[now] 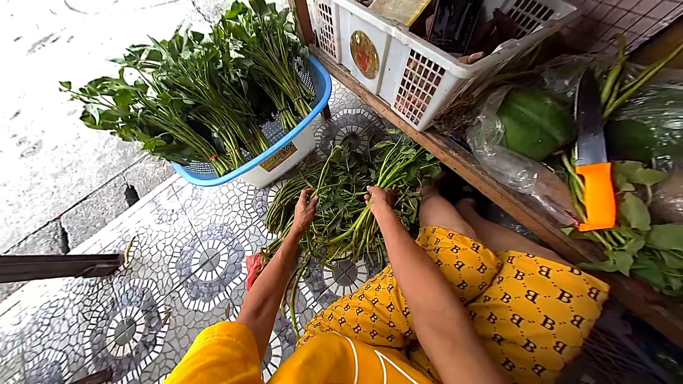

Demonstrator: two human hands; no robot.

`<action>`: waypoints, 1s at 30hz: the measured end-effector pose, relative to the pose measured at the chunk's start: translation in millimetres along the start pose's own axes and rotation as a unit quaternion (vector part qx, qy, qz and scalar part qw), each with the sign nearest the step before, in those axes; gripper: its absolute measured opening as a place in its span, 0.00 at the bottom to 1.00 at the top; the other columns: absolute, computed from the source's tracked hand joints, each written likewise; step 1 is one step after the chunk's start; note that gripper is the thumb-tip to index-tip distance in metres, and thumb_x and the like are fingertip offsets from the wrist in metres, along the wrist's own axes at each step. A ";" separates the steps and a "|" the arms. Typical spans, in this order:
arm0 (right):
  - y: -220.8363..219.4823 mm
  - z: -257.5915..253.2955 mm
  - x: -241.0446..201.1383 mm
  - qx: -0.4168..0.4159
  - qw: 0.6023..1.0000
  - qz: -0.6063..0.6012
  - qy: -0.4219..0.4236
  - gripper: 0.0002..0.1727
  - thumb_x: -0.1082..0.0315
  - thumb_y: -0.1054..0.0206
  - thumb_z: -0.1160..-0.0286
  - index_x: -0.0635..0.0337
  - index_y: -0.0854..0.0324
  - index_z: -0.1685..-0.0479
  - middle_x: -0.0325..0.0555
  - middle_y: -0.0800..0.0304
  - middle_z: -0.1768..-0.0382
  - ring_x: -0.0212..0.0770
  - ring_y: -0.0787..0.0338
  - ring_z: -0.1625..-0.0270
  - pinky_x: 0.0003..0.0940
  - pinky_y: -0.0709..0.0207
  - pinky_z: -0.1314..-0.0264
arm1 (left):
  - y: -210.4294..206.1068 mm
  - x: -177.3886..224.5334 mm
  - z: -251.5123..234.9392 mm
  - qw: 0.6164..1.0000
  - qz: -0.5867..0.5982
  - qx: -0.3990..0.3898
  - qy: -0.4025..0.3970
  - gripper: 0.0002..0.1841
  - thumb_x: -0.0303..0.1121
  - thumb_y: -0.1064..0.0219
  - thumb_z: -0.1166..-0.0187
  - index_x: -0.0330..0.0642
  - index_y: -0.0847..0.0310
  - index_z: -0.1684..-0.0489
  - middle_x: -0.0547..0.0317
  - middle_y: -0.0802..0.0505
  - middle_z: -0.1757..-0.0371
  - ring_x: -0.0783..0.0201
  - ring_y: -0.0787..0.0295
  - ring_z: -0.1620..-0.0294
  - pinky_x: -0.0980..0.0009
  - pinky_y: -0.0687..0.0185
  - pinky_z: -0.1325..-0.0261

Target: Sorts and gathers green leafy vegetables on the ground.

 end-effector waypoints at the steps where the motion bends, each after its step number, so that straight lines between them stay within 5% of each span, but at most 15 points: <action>1: 1.5 0.0 0.2 0.003 1.000 0.005 -0.001 0.31 0.75 0.30 0.24 0.62 0.36 0.21 0.57 0.21 0.46 0.43 0.18 0.63 0.37 0.22 0.65 | -1.2 0.4 -0.6 1.000 0.012 0.001 0.005 0.20 0.33 0.42 0.09 0.38 0.31 0.22 0.49 0.14 0.56 0.65 0.24 0.72 0.65 0.23 0.63; 9: 9.4 1.7 1.2 0.028 0.999 0.007 -0.021 0.31 0.74 0.33 0.22 0.63 0.38 0.19 0.59 0.23 0.42 0.46 0.18 0.56 0.40 0.21 0.59 | 5.6 -0.2 -10.2 1.000 0.023 0.010 0.007 0.21 0.36 0.57 0.03 0.38 0.31 0.20 0.51 0.14 0.57 0.65 0.24 0.71 0.66 0.24 0.63; 14: 7.6 6.7 -1.8 0.032 0.999 0.007 -0.016 0.31 0.75 0.31 0.24 0.63 0.36 0.21 0.58 0.22 0.44 0.45 0.17 0.59 0.38 0.21 0.62 | 11.8 -0.6 -12.4 0.999 0.047 0.001 0.003 0.21 0.39 0.51 0.04 0.45 0.29 0.18 0.54 0.15 0.59 0.68 0.29 0.76 0.70 0.28 0.69; 16: 6.5 5.6 -1.0 0.032 0.999 0.011 -0.013 0.31 0.75 0.31 0.24 0.63 0.36 0.21 0.57 0.22 0.46 0.44 0.18 0.62 0.37 0.22 0.64 | 14.4 -2.4 -13.3 0.999 0.040 -0.003 0.007 0.22 0.38 0.42 0.08 0.46 0.30 0.17 0.48 0.13 0.51 0.65 0.27 0.71 0.66 0.27 0.65; 19: 6.6 4.9 -1.2 0.034 0.999 0.012 -0.011 0.31 0.75 0.31 0.24 0.64 0.36 0.21 0.58 0.22 0.45 0.45 0.18 0.61 0.38 0.21 0.62 | 17.7 -4.1 -14.6 1.000 0.021 0.019 -0.001 0.20 0.36 0.41 0.09 0.43 0.26 0.21 0.45 0.12 0.47 0.61 0.20 0.63 0.61 0.22 0.57; 21: 6.2 3.8 0.1 0.030 0.999 -0.002 -0.015 0.32 0.76 0.30 0.25 0.64 0.36 0.20 0.59 0.21 0.42 0.46 0.17 0.58 0.39 0.20 0.60 | 22.5 0.1 -12.8 0.998 -0.033 0.056 0.000 0.19 0.35 0.39 0.11 0.42 0.21 0.25 0.39 0.13 0.34 0.50 0.14 0.42 0.50 0.20 0.38; 23: 3.3 -0.6 2.3 0.005 0.999 -0.032 -0.011 0.34 0.76 0.29 0.25 0.64 0.39 0.18 0.58 0.21 0.41 0.44 0.17 0.59 0.36 0.20 0.61 | 26.2 9.5 -10.7 0.986 -0.140 0.094 -0.012 0.18 0.35 0.35 0.14 0.40 0.16 0.30 0.33 0.18 0.27 0.36 0.24 0.25 0.39 0.33 0.24; 26: -5.2 -6.7 2.3 -0.054 0.994 -0.088 0.025 0.29 0.72 0.26 0.23 0.66 0.33 0.26 0.52 0.19 0.54 0.36 0.19 0.68 0.30 0.20 0.67 | 13.4 42.6 4.4 0.964 -0.244 0.080 -0.074 0.17 0.35 0.36 0.13 0.37 0.15 0.33 0.34 0.11 0.38 0.35 0.15 0.35 0.37 0.26 0.30; 30: -17.2 -4.2 -0.9 -0.107 0.985 -0.127 0.050 0.20 0.67 0.26 0.22 0.65 0.24 0.36 0.46 0.16 0.61 0.35 0.16 0.68 0.29 0.17 0.64 | -33.0 70.5 34.3 0.983 -0.150 0.010 -0.102 0.17 0.33 0.36 0.13 0.40 0.15 0.30 0.36 0.12 0.39 0.43 0.12 0.41 0.46 0.18 0.36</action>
Point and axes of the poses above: each hand's wrist, its own z-axis away from the middle knuckle, its own y-axis out of the back of the hand, x = y × z, the point moved 5 cm from there along -z, towards the middle knuckle
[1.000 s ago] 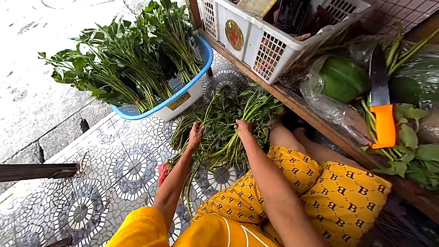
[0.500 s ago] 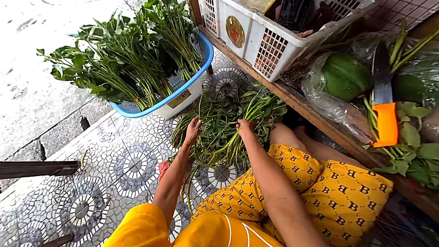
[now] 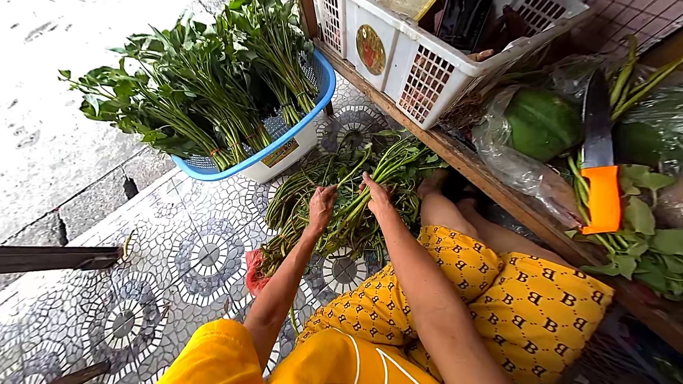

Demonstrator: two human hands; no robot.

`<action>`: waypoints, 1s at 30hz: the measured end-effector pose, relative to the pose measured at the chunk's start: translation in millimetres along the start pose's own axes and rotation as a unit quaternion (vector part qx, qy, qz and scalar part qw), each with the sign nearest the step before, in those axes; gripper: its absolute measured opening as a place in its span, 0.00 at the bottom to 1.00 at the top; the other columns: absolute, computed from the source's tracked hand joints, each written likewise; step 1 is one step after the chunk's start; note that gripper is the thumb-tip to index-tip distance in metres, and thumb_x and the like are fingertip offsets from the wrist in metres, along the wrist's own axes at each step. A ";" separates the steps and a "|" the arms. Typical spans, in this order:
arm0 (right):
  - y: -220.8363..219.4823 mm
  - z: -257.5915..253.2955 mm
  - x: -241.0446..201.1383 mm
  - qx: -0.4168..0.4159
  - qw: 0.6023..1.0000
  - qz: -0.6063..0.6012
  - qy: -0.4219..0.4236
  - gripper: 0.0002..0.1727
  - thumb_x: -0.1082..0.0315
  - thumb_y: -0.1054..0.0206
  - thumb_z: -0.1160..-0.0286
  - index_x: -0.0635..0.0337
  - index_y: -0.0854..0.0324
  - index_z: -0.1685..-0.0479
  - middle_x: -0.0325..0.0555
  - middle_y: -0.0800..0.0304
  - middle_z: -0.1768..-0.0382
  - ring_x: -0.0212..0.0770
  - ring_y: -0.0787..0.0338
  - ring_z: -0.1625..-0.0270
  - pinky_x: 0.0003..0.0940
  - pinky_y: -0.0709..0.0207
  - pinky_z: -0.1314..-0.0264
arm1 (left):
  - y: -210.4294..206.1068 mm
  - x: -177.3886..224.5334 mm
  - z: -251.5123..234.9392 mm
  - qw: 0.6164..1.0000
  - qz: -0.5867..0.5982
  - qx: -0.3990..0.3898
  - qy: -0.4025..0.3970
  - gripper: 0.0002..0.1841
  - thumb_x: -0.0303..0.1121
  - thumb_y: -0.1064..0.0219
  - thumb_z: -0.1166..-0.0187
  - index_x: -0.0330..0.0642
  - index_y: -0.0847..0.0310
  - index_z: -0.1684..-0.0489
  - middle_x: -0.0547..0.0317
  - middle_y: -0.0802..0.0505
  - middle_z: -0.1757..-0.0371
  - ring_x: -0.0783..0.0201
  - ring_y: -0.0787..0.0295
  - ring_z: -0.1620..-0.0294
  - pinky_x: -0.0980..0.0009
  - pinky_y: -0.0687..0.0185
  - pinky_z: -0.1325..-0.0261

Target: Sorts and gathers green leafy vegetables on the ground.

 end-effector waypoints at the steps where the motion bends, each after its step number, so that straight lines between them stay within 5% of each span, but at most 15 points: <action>1: -1.7 0.9 -0.4 -0.007 1.000 -0.002 0.005 0.21 0.67 0.26 0.22 0.65 0.25 0.34 0.47 0.17 0.60 0.35 0.16 0.67 0.30 0.17 0.63 | -10.1 6.3 6.1 1.000 0.028 -0.009 -0.001 0.17 0.32 0.36 0.13 0.39 0.15 0.31 0.37 0.12 0.40 0.46 0.12 0.43 0.49 0.17 0.37; 5: 1.2 4.0 -2.5 -0.025 0.999 0.006 0.028 0.19 0.65 0.28 0.19 0.61 0.26 0.36 0.43 0.16 0.64 0.34 0.16 0.69 0.29 0.17 0.63 | -32.5 13.9 22.2 0.996 0.085 0.014 0.003 0.16 0.31 0.35 0.15 0.37 0.12 0.35 0.41 0.10 0.48 0.51 0.12 0.49 0.55 0.17 0.39; 15: -2.5 13.8 -3.3 -0.069 0.996 0.042 0.038 0.20 0.59 0.27 0.20 0.55 0.26 0.38 0.41 0.17 0.69 0.33 0.18 0.75 0.29 0.18 0.69 | -33.9 20.4 19.9 0.999 0.003 -0.011 0.047 0.17 0.41 0.36 0.13 0.51 0.10 0.32 0.48 0.07 0.47 0.50 0.12 0.44 0.47 0.21 0.36; 19: -6.8 12.4 3.8 -0.098 0.989 0.109 0.022 0.29 0.63 0.20 0.29 0.59 0.26 0.31 0.47 0.15 0.58 0.37 0.17 0.65 0.35 0.19 0.59 | -32.2 11.5 27.7 1.000 0.020 0.001 0.012 0.16 0.37 0.35 0.15 0.46 0.09 0.35 0.46 0.07 0.49 0.51 0.10 0.48 0.51 0.19 0.37; 25: -18.7 17.7 19.4 -0.112 0.983 0.145 0.001 0.25 0.67 0.23 0.25 0.65 0.29 0.35 0.44 0.16 0.69 0.34 0.16 0.73 0.30 0.17 0.64 | -25.3 0.4 44.5 0.997 0.083 0.002 0.007 0.16 0.34 0.37 0.14 0.38 0.09 0.38 0.41 0.08 0.45 0.51 0.12 0.43 0.55 0.22 0.33; 27: -20.1 17.4 20.7 -0.112 0.986 0.123 -0.006 0.24 0.68 0.24 0.25 0.64 0.29 0.36 0.44 0.17 0.70 0.34 0.16 0.74 0.30 0.17 0.66 | -25.9 -1.2 44.7 0.991 0.130 -0.037 0.024 0.22 0.40 0.41 0.12 0.30 0.16 0.33 0.35 0.12 0.38 0.46 0.17 0.34 0.52 0.27 0.27; 30: -21.8 20.9 21.9 -0.103 0.989 0.102 -0.013 0.24 0.69 0.23 0.26 0.64 0.27 0.36 0.45 0.16 0.69 0.35 0.17 0.74 0.31 0.17 0.66 | -36.6 -5.1 40.2 0.975 0.140 -0.157 0.073 0.47 0.51 0.24 0.28 0.32 0.43 0.15 0.35 0.15 0.33 0.50 0.14 0.34 0.53 0.20 0.29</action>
Point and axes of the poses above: each hand's wrist, its own z-axis away from the middle knuckle, its own y-axis out of the back of the hand, x = y × z, the point moved 5 cm from there along -z, towards the middle knuckle
